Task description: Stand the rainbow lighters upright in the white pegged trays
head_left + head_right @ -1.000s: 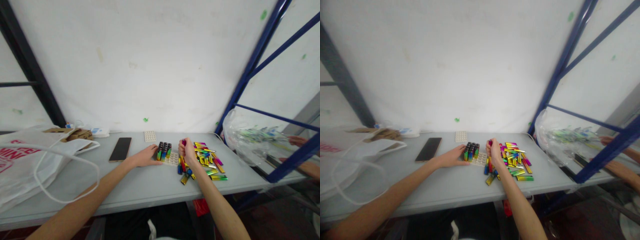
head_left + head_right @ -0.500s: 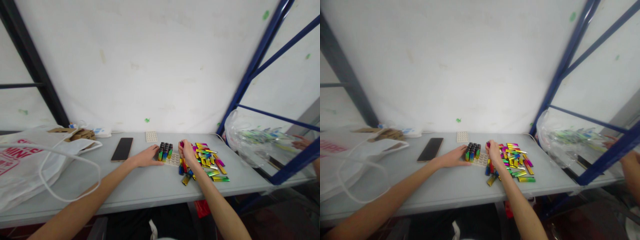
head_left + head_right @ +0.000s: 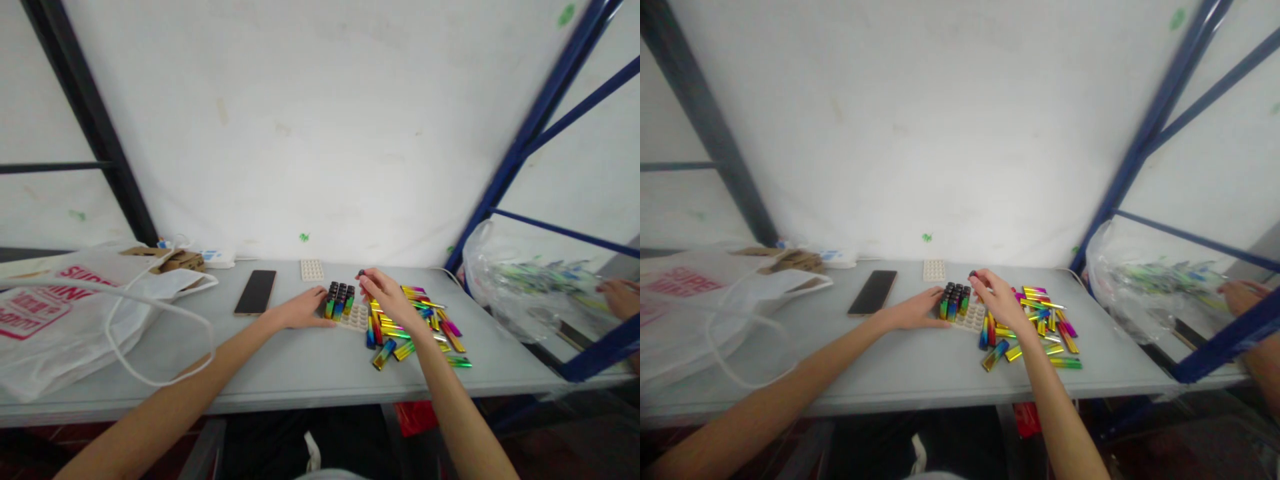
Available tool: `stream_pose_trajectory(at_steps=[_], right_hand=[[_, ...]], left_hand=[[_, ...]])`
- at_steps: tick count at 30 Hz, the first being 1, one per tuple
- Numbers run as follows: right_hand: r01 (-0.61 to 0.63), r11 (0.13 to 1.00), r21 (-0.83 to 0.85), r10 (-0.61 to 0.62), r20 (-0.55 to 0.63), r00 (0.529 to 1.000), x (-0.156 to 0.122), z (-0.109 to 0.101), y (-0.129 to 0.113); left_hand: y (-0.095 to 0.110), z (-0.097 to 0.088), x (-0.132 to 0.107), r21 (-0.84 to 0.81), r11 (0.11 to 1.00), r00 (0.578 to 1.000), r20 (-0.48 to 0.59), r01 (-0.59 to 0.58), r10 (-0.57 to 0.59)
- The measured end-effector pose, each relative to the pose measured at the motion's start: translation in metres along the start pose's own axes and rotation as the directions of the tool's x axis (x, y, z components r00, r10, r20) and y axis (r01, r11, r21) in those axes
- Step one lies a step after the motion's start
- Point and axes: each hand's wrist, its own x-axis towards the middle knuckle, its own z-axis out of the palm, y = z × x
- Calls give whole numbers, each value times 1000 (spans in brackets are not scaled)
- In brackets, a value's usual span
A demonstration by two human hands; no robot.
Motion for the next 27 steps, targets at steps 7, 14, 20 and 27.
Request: stream_pose_trajectory(at_steps=[7,14,20,27], right_hand=[[117,923,-367,-37,219,975,-9,-12,-21],[82,902,-423,55,302,952,-5,1,-7],[153,886,-439,1,331,944,-2,5,0],[70,910,-408,22,216,976,-5,-1,-8]], left_hand=[[-1,0,0,-8,1000,1000,-12,-6,6],[3,-2,0,-5,1000,1000,9,30,-30],[3,-1,0,-30,999,1000,5,16,-16],[2,0,-1,-8,999,1000,7,31,-31]])
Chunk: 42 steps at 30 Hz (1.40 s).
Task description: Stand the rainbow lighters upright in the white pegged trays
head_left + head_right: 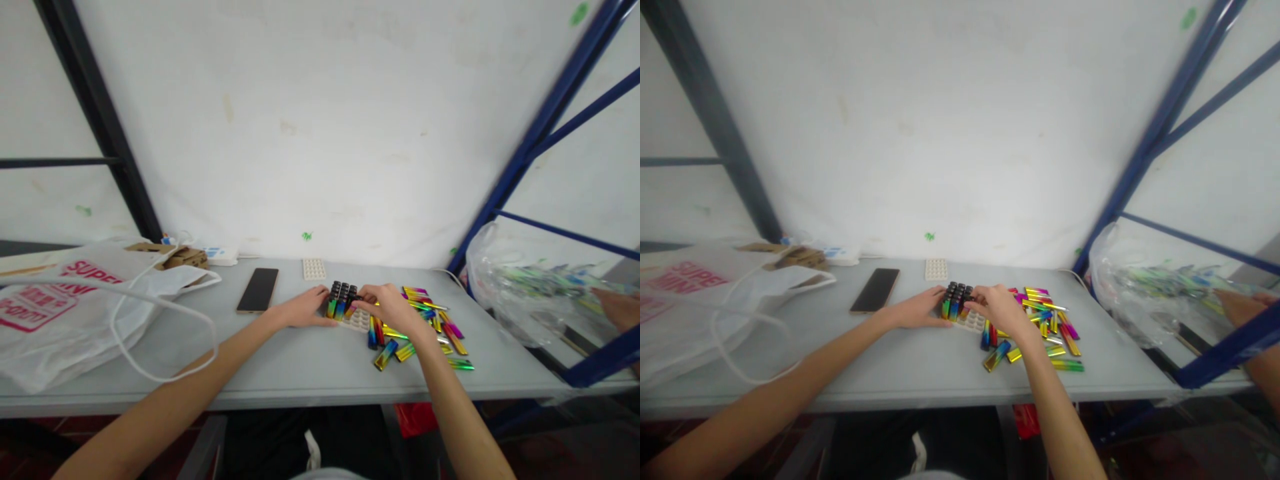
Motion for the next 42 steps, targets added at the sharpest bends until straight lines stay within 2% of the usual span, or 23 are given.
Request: stream_pose_trajectory(at_steps=[8,10,15,19,22,25,27,31,34,38,42], right_hand=[[-15,993,118,2,108,994,7,12,14],[-18,993,114,6,102,995,9,13,16],[-31,999,-21,32,39,999,12,18,16],[-63,998,29,61,46,997,10,20,27],[-54,997,57,52,35,998,9,8,37],[-39,999,5,40,-104,994,7,-21,45],[-75,996,-37,68,-155,986,4,-42,54],[-209,956,-207,195,-83,977,-11,-67,91],[-254,905,-341,293,67,954,-24,-66,126],[-286,910,-300,296,-11,955,-33,-55,153],[-294,906,-305,273,-109,956,-31,-47,154]], left_hand=[[3,-3,0,-1,1000,1000,15,3,-3],[4,-4,0,5,1000,1000,28,9,-10],[4,-5,0,9,1000,1000,18,3,-3],[2,-4,0,20,1000,1000,20,16,-16],[0,-3,0,6,1000,1000,12,3,-3],[0,-3,1,2,1000,1000,8,-3,3],[0,-3,1,9,1000,1000,16,10,-10],[1,-4,2,-3,1000,1000,5,11,-11],[-1,-3,1,-12,1000,1000,-12,-19,19],[-3,-1,0,-8,1000,1000,-16,-7,7],[-1,-2,-1,-12,1000,1000,-2,27,-27]])
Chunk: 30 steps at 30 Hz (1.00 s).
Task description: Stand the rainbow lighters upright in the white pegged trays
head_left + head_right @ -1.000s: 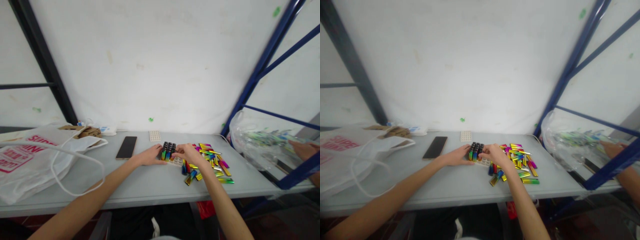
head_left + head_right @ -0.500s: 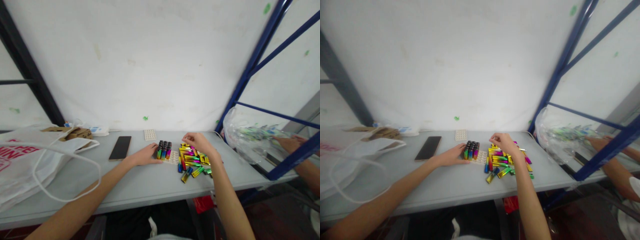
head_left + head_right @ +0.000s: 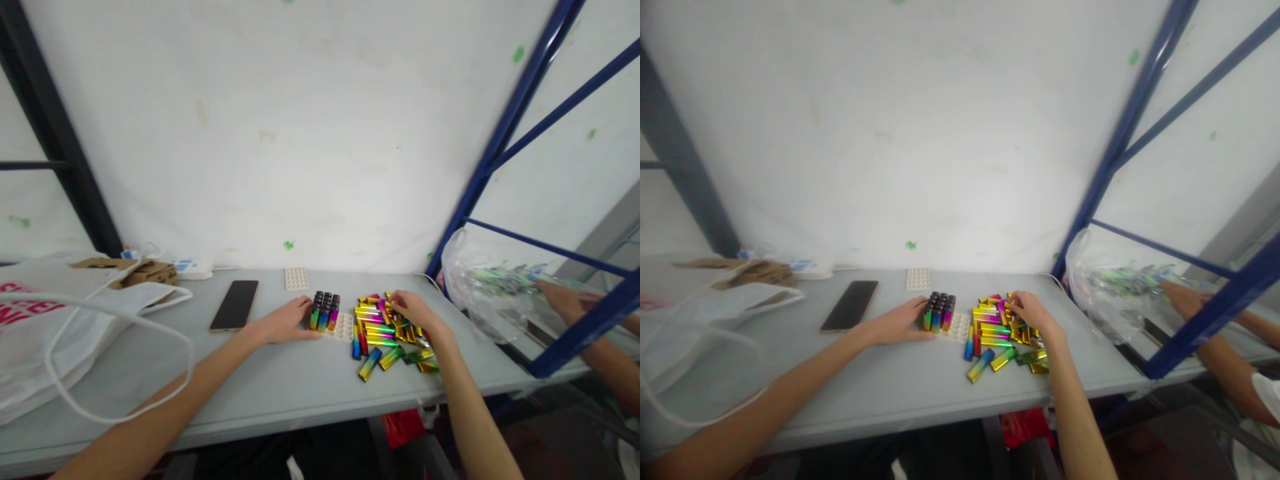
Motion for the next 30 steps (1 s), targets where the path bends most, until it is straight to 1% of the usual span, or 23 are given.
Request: stream_pose_trajectory(at_steps=[4,6,9,11,13,16,17,19,21,23,25,28,30], right_hand=[[-6,994,105,6,-2,1000,-1,2,0],[-6,989,145,3,21,1000,-2,2,4],[-4,996,85,-2,68,998,-3,0,9],[-10,999,47,7,68,998,-4,-2,7],[-19,996,83,18,5,1000,-5,-4,2],[-4,971,240,34,-124,992,-7,-10,-14],[4,956,295,42,-150,988,-7,-13,-20],[35,927,372,36,-183,982,-6,-18,-34],[80,903,422,27,-243,970,-3,-20,-47],[114,857,503,53,-306,951,3,-20,-58],[123,770,627,117,-328,937,8,-15,-68],[110,609,785,172,-266,948,11,-5,-80],[93,498,862,149,-190,970,10,1,-89]], left_hand=[[3,-2,0,1,1000,999,15,29,-29],[4,-2,-1,-3,999,999,21,41,-41],[4,-2,-1,2,999,998,26,52,-52],[4,-2,-1,16,999,998,33,52,-52],[4,-2,-1,26,998,998,37,49,-50],[3,-2,-1,30,999,999,34,37,-38],[3,-2,-1,29,999,999,32,36,-37],[3,-2,-1,21,999,999,29,42,-42],[3,-2,-1,5,999,999,26,44,-44],[4,-3,-2,-15,999,999,21,36,-36],[5,-3,-2,-27,999,999,22,39,-38],[6,-4,-1,-26,998,998,27,51,-50],[7,-3,-1,-18,999,999,26,41,-41]])
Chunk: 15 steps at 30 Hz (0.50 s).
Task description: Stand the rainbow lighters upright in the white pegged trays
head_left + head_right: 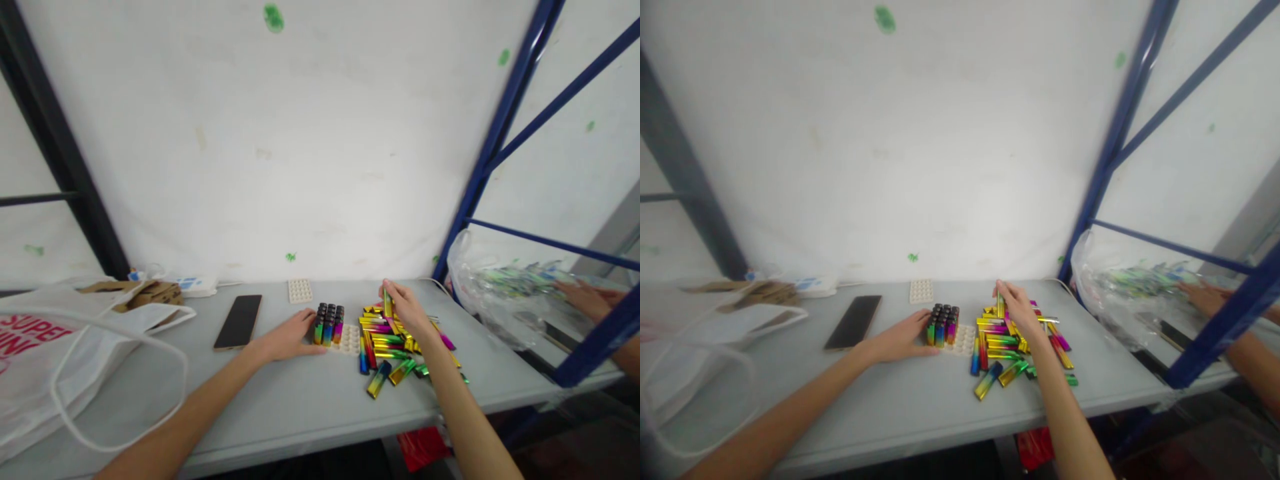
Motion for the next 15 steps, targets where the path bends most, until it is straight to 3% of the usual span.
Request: stream_pose_trajectory(at_steps=[5,8,11,15], right_hand=[[-109,973,204,76,164,984,-8,18,-3],[-100,984,149,96,33,995,-7,30,-2],[-50,999,-22,47,-115,992,-5,41,5],[16,961,-275,-67,-178,982,-4,46,15]], left_hand=[[1,0,0,9,1000,1000,4,1,-1],[2,-1,0,9,1000,1000,11,9,-9],[4,-2,0,17,1000,1000,23,2,-2],[1,-1,1,17,1000,1000,17,-10,10]])
